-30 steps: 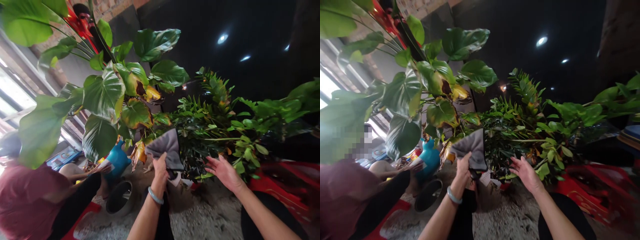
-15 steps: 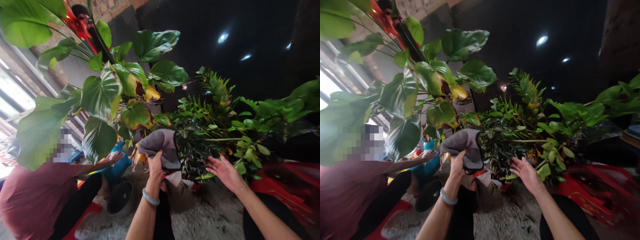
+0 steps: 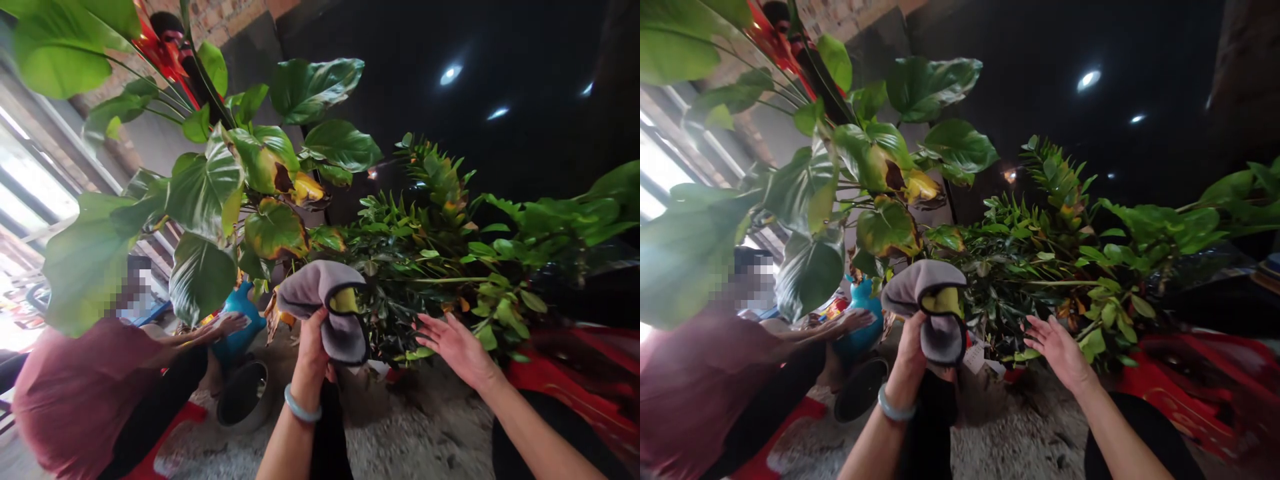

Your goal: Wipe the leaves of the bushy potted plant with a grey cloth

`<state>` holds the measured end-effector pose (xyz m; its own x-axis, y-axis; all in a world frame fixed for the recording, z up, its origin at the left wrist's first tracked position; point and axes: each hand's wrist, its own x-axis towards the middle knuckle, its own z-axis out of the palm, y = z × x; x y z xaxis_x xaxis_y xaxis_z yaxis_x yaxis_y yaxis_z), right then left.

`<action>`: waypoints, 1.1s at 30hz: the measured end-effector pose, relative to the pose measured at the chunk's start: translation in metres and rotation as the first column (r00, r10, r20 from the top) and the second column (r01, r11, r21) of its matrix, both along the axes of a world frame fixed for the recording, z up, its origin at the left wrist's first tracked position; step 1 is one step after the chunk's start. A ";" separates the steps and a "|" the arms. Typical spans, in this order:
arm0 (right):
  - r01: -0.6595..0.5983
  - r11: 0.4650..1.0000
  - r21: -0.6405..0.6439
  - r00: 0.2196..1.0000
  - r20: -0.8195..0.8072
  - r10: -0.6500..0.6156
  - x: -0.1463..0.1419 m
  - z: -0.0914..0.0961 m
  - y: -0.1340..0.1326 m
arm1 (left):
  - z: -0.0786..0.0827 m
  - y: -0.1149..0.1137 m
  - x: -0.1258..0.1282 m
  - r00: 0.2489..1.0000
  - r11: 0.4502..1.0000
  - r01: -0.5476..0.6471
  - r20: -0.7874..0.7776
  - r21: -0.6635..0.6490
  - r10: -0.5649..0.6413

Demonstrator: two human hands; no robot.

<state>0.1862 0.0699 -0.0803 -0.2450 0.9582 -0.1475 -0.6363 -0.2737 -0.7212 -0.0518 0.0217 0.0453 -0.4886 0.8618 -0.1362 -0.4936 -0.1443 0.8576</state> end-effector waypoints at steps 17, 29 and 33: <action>-0.031 0.999 0.011 0.999 -0.035 0.031 0.001 0.003 0.000 | 0.003 0.022 0.005 0.989 0.992 -0.129 -0.074 -0.004 0.128; -0.017 1.000 0.003 0.998 -0.062 0.017 0.003 0.001 0.001 | -0.046 -0.025 0.036 0.997 0.984 0.071 0.044 -0.162 -0.064; 0.000 1.000 0.005 0.998 -0.059 0.000 0.000 0.007 -0.001 | -0.003 0.015 0.030 0.999 0.999 -0.032 0.012 -0.025 0.033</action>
<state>0.1859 0.0689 -0.0735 -0.2530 0.9590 -0.1277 -0.6776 -0.2698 -0.6841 -0.0218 0.0363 0.0427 -0.5144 0.8418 -0.1636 -0.4994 -0.1390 0.8552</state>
